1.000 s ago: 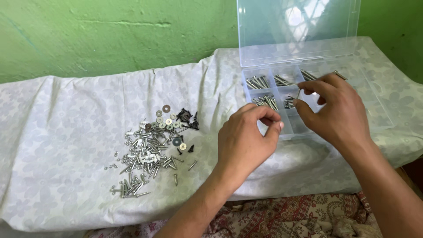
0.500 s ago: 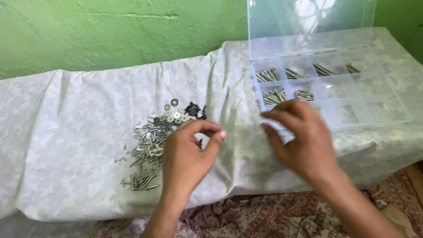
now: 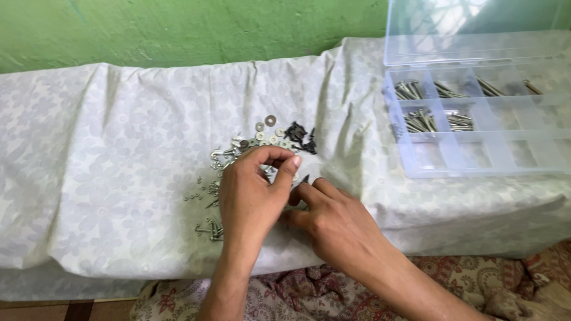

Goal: The person sorts various screws, nuts, and washers into the compartments of a plastic storage box by hand.

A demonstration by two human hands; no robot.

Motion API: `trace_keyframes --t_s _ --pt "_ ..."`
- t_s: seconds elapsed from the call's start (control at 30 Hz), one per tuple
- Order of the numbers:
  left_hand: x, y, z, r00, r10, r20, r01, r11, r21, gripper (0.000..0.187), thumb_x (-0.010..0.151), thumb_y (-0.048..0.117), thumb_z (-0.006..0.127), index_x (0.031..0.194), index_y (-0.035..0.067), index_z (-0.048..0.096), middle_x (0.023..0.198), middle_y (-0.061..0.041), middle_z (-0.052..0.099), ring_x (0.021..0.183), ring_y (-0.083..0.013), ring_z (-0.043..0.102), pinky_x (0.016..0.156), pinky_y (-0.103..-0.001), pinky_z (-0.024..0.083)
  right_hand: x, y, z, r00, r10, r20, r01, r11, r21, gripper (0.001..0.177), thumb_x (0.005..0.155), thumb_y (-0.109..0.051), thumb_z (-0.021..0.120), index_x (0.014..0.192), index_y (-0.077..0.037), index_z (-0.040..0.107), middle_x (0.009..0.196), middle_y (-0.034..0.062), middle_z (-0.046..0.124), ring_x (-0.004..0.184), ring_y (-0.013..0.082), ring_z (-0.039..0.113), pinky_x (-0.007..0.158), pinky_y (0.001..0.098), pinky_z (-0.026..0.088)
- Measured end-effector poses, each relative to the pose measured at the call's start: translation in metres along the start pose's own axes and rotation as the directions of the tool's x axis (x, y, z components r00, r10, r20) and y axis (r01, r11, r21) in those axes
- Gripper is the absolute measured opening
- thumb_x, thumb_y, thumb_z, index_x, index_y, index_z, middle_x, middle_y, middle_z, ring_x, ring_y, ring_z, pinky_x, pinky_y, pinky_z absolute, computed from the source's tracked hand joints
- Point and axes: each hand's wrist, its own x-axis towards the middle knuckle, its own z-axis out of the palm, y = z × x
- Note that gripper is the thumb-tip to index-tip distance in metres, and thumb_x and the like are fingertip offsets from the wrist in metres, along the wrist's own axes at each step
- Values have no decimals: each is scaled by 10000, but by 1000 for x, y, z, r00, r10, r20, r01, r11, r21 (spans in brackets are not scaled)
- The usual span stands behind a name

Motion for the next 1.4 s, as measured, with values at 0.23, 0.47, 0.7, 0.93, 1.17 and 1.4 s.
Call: trace_keyframes --t_s 0.23,0.47,0.7,0.93,1.17,1.4 --pt "2 -10 -6 993 86 -78 -89 995 -46 135 840 279 796 895 156 805 823 20 789 624 -130 676 599 -306 510 14 0 11 998 15 61 -13 999 -32 190 797 -129 683 949 -88 790 1026 78 676 944 253 627 745 408 553" --pt "5 -30 -10 993 60 105 -65 997 44 132 918 259 694 955 189 801 865 43 796 671 -113 718 666 -311 536 19 -2 7 990 85 -111 -88 996 -15 106 874 -114 712 958 -94 774 949 50 729 831 224 684 679 368 581" --pt "14 -35 -4 870 -28 493 99 988 -119 240 995 270 585 982 126 777 800 -4 790 594 -80 641 603 -285 501 20 2 -14 927 58 -372 -62 998 1 127 855 -27 732 968 -81 753 983 45 748 872 218 724 669 348 594" --pt "14 -36 -3 863 -21 504 256 879 -401 246 979 290 640 989 102 798 729 0 746 530 -56 464 520 -244 389 22 -3 -28 909 76 -409 -75 997 16 133 862 5 727 943 -99 745 926 6 756 805 193 728 634 338 570" --pt "15 -42 8 880 -3 474 326 731 -600 191 906 225 744 1007 72 798 752 -13 759 550 -48 476 501 -204 365 26 -7 -32 906 111 -410 -95 994 59 142 882 -7 723 991 -95 747 981 23 754 805 188 736 634 323 583" --pt "12 -38 8 950 8 313 215 708 -672 194 869 222 785 986 66 783 732 9 713 590 -31 512 517 -203 390 27 -13 -33 917 211 -338 -165 973 160 346 814 -122 809 1151 -89 740 1092 62 721 749 201 709 607 320 581"
